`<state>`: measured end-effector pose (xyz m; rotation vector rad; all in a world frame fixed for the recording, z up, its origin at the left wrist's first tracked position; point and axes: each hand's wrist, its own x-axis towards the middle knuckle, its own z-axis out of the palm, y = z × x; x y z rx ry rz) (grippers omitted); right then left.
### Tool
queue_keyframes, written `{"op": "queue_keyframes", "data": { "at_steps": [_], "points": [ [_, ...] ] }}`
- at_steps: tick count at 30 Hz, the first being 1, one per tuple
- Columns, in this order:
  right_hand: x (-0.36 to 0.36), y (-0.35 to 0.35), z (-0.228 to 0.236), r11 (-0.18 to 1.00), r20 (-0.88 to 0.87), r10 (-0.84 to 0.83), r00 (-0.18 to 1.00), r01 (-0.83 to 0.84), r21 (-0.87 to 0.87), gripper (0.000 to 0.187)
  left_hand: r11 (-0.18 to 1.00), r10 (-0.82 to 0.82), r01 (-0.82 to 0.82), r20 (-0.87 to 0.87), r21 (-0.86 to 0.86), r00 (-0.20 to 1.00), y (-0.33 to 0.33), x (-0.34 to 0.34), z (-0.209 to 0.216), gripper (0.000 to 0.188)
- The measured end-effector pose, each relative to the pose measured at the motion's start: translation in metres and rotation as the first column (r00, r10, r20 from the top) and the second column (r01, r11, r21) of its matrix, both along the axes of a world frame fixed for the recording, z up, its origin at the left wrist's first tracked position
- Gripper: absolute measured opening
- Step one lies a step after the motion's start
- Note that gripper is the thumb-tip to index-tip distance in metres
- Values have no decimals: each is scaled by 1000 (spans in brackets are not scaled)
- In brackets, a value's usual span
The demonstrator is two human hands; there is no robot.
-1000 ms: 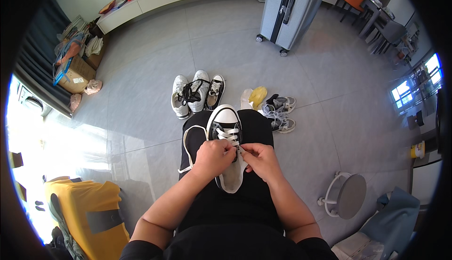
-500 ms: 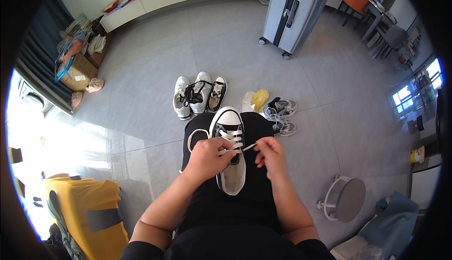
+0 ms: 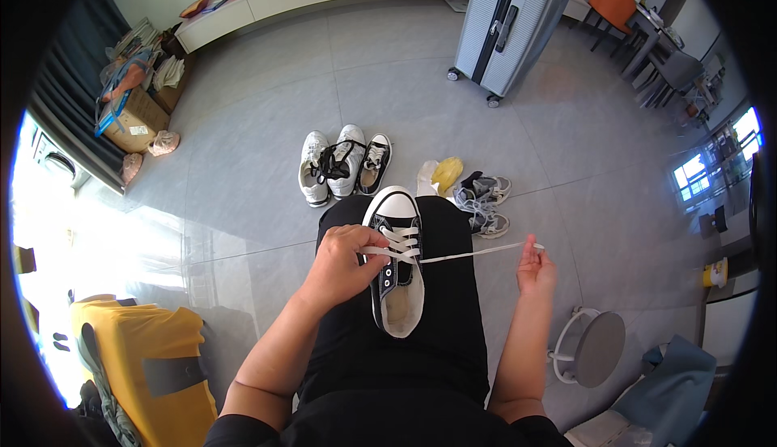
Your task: The person laces a black sneaker by threading a white lace through the eyelets and pulling it tight.
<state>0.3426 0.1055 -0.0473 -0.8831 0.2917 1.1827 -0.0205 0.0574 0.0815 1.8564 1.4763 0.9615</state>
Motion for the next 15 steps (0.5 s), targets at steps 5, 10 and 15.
{"op": "queue_keyframes", "data": {
  "at_steps": [5, 10, 15],
  "points": [
    [24, 0, -2, 996, 29, -85, 996, 85, -1, 34, 992, 9, -2, -54, 124, 999, -4, 5, -5, 20],
    [24, -3, 11, 960, 330, -267, 905, 279, 12, 38, 972, 49, -44, -17, 230, 999, -4, 10, -11, 23],
    [21, -7, 10, 952, 597, -300, 744, 277, 133, 33, 986, 138, -135, -28, 97, 990, -17, 14, -15, 23]
  ]
}}
